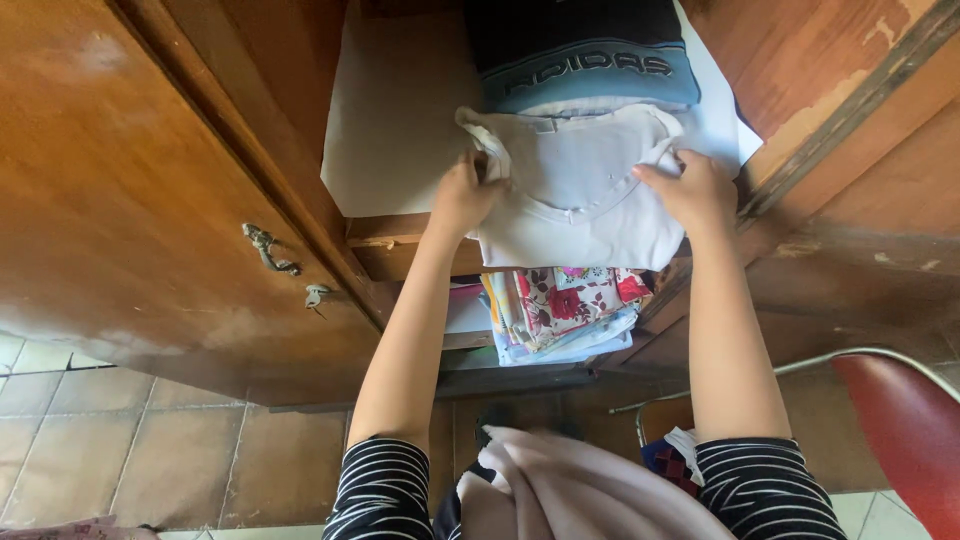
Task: The person folds a white garment by hand on a wooden shelf inside a closet. The garment is smoothed, folded in half, then folded again into a compact rectangle and placed on top of other folded items.
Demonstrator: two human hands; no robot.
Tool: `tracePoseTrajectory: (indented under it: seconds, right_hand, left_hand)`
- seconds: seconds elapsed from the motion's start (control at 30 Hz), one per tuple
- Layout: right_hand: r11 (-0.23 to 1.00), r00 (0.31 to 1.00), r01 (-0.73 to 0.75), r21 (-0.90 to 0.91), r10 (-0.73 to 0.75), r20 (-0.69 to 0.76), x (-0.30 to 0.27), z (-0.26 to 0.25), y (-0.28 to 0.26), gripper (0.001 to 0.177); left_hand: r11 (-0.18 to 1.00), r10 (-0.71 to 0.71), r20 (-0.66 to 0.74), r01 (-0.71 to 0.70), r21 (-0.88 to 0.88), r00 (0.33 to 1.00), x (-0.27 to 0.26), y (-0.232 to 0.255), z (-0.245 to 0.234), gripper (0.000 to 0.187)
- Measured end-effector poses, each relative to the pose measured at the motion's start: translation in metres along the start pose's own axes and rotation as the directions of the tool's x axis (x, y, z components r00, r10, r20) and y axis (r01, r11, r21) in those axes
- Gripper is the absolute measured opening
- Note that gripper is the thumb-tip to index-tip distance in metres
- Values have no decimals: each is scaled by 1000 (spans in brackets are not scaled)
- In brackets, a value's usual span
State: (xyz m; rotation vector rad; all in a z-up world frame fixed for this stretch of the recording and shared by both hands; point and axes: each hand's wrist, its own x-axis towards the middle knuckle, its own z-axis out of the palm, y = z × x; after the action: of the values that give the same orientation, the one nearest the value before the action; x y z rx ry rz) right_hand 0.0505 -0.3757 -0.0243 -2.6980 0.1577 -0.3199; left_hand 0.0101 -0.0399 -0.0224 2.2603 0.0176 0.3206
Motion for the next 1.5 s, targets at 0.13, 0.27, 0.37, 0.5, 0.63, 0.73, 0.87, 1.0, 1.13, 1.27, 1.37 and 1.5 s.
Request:
tracePoseTrajectory:
  seconds: [0.13,0.27,0.37,0.5,0.63,0.73,0.87,1.0,1.13,1.27,1.37,1.5]
  right_hand:
    - [998,1000,2,60,-2,-9,0,5,-5,57]
    - [993,995,93,69,-96,41,-7,13,-5,62]
    - [923,974,221,315,-192,-121,-47,-16,-37,58]
    - [860,899,383,336,-264,-349,-13,-24,-42,56]
    - [769,790,542,338,-330,-517,54,-57,-63,46]
    - [772,784,553,313,-354,-510,131,-41,-54,43]
    - [906,946,321,278,-290,-145,206,25,-10,59]
    - [929,989,66,364,-108,97,149,-10,-49,78]
    - [972,988,53,231,-85,128,140,-8,-44,78]
    - [993,989,40,109,-55,134,142,1,-35,81]
    - [996,986,70,63,-78,144,112,-14,-44,82]
    - [993,985,102,66,-110,132,71,-29,-52,78]
  left_hand:
    - [992,-19,15,20,-122,1000,11,-3,15,64]
    - [932,-16,8,18,-362,1000,2,17,12,66]
    - [806,182,-77,-194,-559,980,9,17,16,57]
    - [772,263,-161,-307,-557,951,22,62,-9,52]
    - [738,348,-296,-455,-498,889,107,62,-3,60]
    - [813,158,-273,-282,-510,949,191,35,29,88]
    - [638,-139,91,160,-753,986,284,-62,135,114]
    - [848,-199,-88,127,-514,976,226,-41,90,101]
    - [949,-132,-81,102,-299,988,214,-41,87,93]
    - [956,-114,-73,89,-279,991,202,-42,74,95]
    - [962,-144,-13,136,-236,990,175,-38,60,90]
    - [980,-127,9,127,-153,992,142,-41,46,91]
